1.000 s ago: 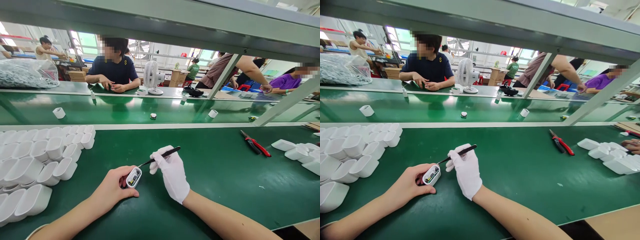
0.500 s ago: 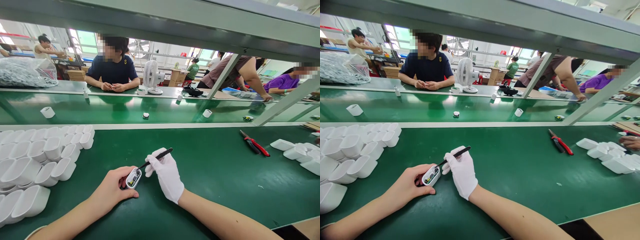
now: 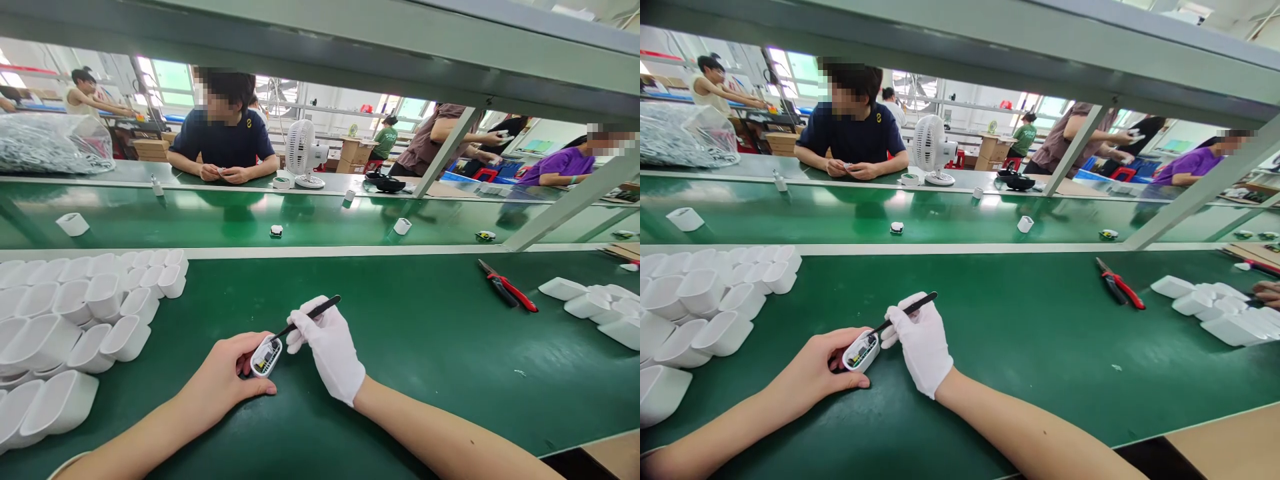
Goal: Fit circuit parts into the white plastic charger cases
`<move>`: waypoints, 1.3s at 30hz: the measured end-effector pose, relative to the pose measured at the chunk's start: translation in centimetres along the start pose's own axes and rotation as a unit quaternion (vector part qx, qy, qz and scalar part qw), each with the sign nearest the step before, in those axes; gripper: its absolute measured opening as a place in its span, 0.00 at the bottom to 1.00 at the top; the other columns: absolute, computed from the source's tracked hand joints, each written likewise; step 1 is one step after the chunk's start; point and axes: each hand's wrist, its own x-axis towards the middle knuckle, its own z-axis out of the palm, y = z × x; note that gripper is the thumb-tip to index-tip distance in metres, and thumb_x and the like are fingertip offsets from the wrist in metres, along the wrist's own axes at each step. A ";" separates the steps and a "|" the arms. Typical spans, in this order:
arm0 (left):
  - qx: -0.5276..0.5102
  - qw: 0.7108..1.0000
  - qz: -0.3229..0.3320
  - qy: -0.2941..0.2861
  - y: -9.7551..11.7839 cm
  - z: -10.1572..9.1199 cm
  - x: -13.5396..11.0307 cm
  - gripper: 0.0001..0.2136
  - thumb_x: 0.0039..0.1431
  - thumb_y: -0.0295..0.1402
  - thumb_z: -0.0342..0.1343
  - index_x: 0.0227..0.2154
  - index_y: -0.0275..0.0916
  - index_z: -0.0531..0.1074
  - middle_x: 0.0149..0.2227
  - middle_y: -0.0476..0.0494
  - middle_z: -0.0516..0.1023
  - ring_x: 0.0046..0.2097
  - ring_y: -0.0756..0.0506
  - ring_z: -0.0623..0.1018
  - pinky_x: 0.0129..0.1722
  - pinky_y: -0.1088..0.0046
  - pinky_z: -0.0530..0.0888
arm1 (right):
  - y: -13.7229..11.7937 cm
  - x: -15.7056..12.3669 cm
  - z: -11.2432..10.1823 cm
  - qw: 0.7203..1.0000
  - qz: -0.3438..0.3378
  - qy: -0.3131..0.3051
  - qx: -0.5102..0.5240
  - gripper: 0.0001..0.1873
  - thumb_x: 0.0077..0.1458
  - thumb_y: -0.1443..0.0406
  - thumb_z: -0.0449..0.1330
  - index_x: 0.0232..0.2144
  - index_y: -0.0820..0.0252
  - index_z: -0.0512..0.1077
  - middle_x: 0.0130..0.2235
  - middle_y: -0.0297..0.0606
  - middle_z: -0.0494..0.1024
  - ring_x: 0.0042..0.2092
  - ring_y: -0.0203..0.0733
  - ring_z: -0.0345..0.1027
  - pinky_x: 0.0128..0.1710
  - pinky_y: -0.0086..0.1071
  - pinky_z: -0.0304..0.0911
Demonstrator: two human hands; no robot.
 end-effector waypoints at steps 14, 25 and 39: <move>-0.020 0.999 -0.027 -0.024 -0.2 -0.2 0.0 0.22 0.47 0.41 0.62 0.47 0.43 0.73 0.42 0.48 0.73 0.31 0.49 0.64 0.28 0.76 0.63 | 0.2 0.4 -0.2 1.000 0.023 -0.006 0.014 0.16 0.44 0.62 0.67 0.27 0.59 0.62 0.24 0.29 0.73 0.18 0.32 0.67 0.17 0.25 0.65; -0.031 0.999 -0.029 -0.031 0.2 -0.3 0.1 0.15 0.47 0.39 0.62 0.39 0.41 0.75 0.40 0.49 0.72 0.30 0.50 0.62 0.28 0.76 0.60 | 0.6 1.0 0.0 0.994 0.088 -0.058 0.016 0.16 0.41 0.63 0.66 0.26 0.59 0.62 0.22 0.29 0.74 0.17 0.33 0.66 0.15 0.24 0.62; -0.034 0.999 -0.024 -0.029 0.4 -0.2 0.0 0.19 0.47 0.40 0.62 0.43 0.41 0.73 0.37 0.49 0.70 0.30 0.50 0.61 0.28 0.76 0.59 | 0.7 1.4 0.0 0.996 0.067 -0.048 0.019 0.15 0.39 0.62 0.66 0.25 0.59 0.63 0.21 0.29 0.73 0.16 0.32 0.65 0.14 0.23 0.61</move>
